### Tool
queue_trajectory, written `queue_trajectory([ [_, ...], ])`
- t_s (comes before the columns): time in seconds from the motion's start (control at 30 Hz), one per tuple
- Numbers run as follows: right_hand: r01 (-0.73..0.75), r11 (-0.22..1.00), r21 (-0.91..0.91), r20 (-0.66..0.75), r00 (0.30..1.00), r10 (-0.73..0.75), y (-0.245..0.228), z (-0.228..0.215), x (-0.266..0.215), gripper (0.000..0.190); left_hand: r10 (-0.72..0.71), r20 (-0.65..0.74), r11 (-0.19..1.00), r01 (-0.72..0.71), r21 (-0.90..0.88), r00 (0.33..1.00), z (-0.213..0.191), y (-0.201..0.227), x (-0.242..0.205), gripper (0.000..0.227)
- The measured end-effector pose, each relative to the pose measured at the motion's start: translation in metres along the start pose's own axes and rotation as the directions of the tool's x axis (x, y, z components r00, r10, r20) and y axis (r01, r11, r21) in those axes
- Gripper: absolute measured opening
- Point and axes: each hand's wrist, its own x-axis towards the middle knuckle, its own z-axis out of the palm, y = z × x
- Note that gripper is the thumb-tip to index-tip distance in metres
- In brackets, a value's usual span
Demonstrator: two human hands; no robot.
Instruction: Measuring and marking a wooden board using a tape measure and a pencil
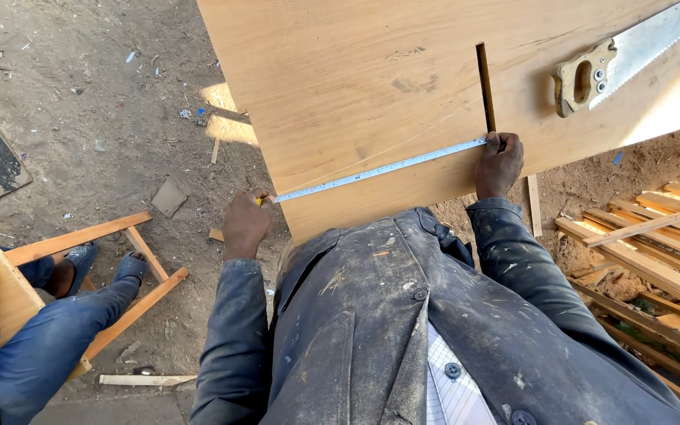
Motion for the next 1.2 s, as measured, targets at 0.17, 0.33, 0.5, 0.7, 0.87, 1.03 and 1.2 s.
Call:
queue_trajectory([
  [0.17,0.013,1.000,-0.010,0.005,1.000,-0.013,-0.004,-0.004,-0.003,0.020,-0.057,0.035,0.998,0.056,0.040,0.998,0.014,-0.009,0.012,0.026],
  [0.33,0.009,1.000,-0.025,0.012,1.000,-0.009,-0.002,-0.003,-0.001,0.021,-0.043,0.062,0.999,0.042,0.024,0.997,0.018,-0.013,0.014,0.027],
  [0.5,0.005,0.999,-0.031,0.010,1.000,-0.004,0.001,0.001,0.001,0.020,0.026,0.057,0.998,-0.029,0.053,0.998,0.008,-0.007,0.015,0.026],
  [0.7,-0.004,1.000,-0.025,0.024,1.000,0.005,0.003,0.001,0.001,0.019,0.033,0.080,0.999,-0.036,0.036,0.996,0.009,0.000,0.007,0.028],
  [0.87,-0.011,0.999,-0.033,0.030,0.999,0.012,-0.002,-0.002,-0.001,0.020,0.050,0.087,0.997,-0.055,0.059,0.995,0.001,0.007,0.004,0.028],
  [1.03,-0.016,0.999,-0.045,0.033,0.999,0.018,-0.002,-0.002,-0.001,0.019,0.044,0.085,0.996,-0.050,0.070,0.995,0.001,0.008,0.004,0.027],
  [1.2,-0.024,0.999,-0.043,0.037,0.999,0.025,-0.003,-0.002,0.000,0.019,0.070,0.090,0.995,-0.076,0.071,0.994,0.003,0.006,0.005,0.027],
])
